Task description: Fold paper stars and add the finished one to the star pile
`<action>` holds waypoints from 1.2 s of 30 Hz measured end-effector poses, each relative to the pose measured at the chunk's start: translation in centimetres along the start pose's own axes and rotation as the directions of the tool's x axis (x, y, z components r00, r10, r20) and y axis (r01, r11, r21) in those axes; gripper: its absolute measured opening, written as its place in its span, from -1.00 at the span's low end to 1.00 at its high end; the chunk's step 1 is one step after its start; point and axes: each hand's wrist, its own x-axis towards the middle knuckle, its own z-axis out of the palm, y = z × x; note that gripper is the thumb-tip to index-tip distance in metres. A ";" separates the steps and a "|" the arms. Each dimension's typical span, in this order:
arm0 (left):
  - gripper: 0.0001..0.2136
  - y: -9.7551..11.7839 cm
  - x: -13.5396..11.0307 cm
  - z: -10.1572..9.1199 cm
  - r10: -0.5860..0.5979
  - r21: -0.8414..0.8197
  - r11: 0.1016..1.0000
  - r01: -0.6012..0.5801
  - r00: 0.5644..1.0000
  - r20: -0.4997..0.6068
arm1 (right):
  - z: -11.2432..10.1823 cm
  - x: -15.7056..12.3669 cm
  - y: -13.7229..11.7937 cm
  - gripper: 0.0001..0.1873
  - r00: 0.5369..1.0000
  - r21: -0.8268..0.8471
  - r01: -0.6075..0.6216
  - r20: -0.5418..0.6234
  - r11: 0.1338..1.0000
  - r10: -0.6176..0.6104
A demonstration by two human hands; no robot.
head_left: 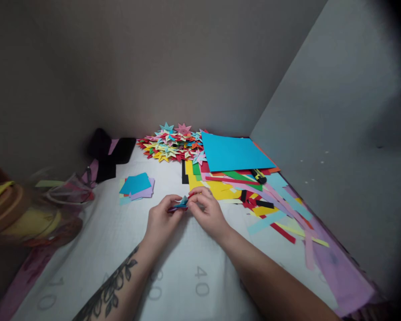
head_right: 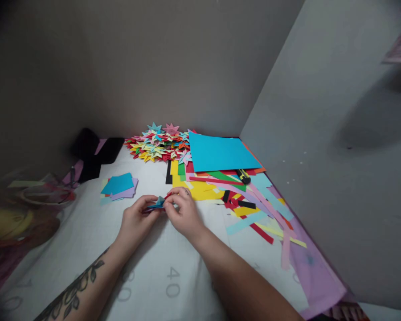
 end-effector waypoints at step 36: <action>-0.66 1.2 0.2 0.3 -0.197 -0.155 0.968 0.197 0.980 0.015 | 0.3 -0.4 -0.2 -0.88 0.985 -0.163 0.167 -0.005 0.972 -0.170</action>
